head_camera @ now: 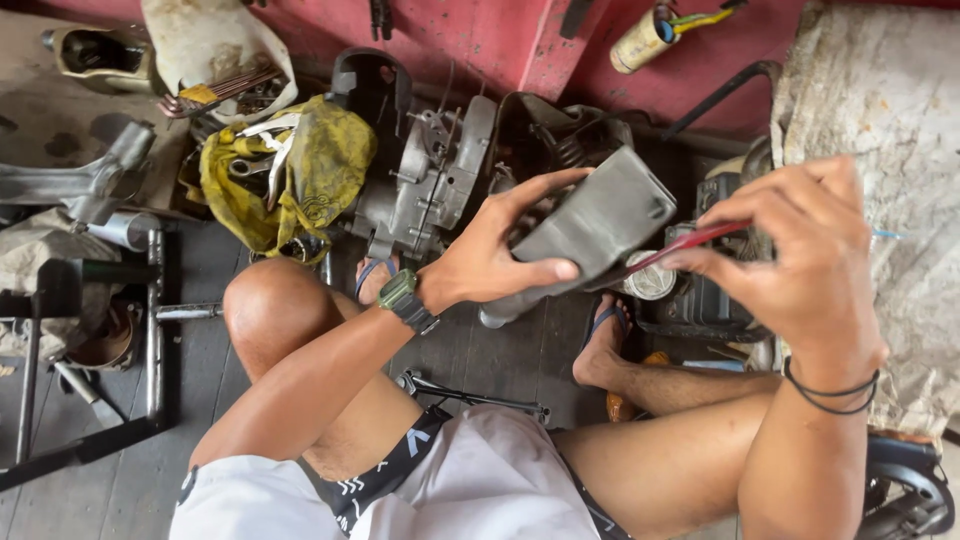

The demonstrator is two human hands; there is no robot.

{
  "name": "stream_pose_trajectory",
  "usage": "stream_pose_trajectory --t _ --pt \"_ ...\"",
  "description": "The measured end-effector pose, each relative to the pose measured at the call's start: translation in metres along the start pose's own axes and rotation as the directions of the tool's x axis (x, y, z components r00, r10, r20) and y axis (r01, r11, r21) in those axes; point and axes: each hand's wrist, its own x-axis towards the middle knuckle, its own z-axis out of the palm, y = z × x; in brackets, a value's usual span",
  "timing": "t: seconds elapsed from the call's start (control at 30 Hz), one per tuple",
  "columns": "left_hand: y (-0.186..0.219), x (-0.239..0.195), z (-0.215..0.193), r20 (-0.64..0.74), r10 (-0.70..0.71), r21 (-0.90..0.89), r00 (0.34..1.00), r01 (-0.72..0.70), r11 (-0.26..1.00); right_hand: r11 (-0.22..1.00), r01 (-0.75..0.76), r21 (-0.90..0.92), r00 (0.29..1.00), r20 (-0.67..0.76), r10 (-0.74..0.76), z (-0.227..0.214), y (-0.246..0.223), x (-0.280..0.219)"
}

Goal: Cleaning a motorcycle engine component using a small brush to remove debris from its surfaces

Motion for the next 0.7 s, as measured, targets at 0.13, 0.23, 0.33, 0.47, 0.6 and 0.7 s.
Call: stream_pose_trajectory --t 0.13,0.23,0.33,0.47,0.6,0.7 --pt "-0.021 -0.006 0.010 0.080 -0.096 -0.199 0.992 0.111 0.974 0.997 -0.065 0.046 0.996 -0.061 0.067 0.000 -0.001 0.000" --pt "-0.045 -0.015 0.013 0.086 -0.288 -0.274 0.954 0.300 0.914 0.990 -0.141 -0.007 0.990 0.005 0.141 0.009 0.001 -0.005" --pt "-0.048 -0.019 0.015 0.119 -0.477 -0.235 0.871 0.492 0.838 0.982 -0.182 -0.046 0.983 -0.013 0.181 0.008 0.010 -0.015" --pt "-0.051 -0.022 0.015 0.114 -0.486 -0.273 0.866 0.498 0.823 0.977 -0.204 -0.067 0.979 0.007 0.205 0.002 -0.010 -0.006" --pt "-0.031 -0.017 0.010 0.075 -0.615 -0.226 0.785 0.614 0.756 0.978 -0.169 -0.123 0.986 -0.026 0.167 0.008 -0.003 -0.009" --pt "-0.035 -0.017 0.012 0.092 -0.520 -0.352 0.849 0.516 0.781 0.961 -0.201 -0.189 0.977 -0.109 0.183 -0.001 0.000 -0.011"
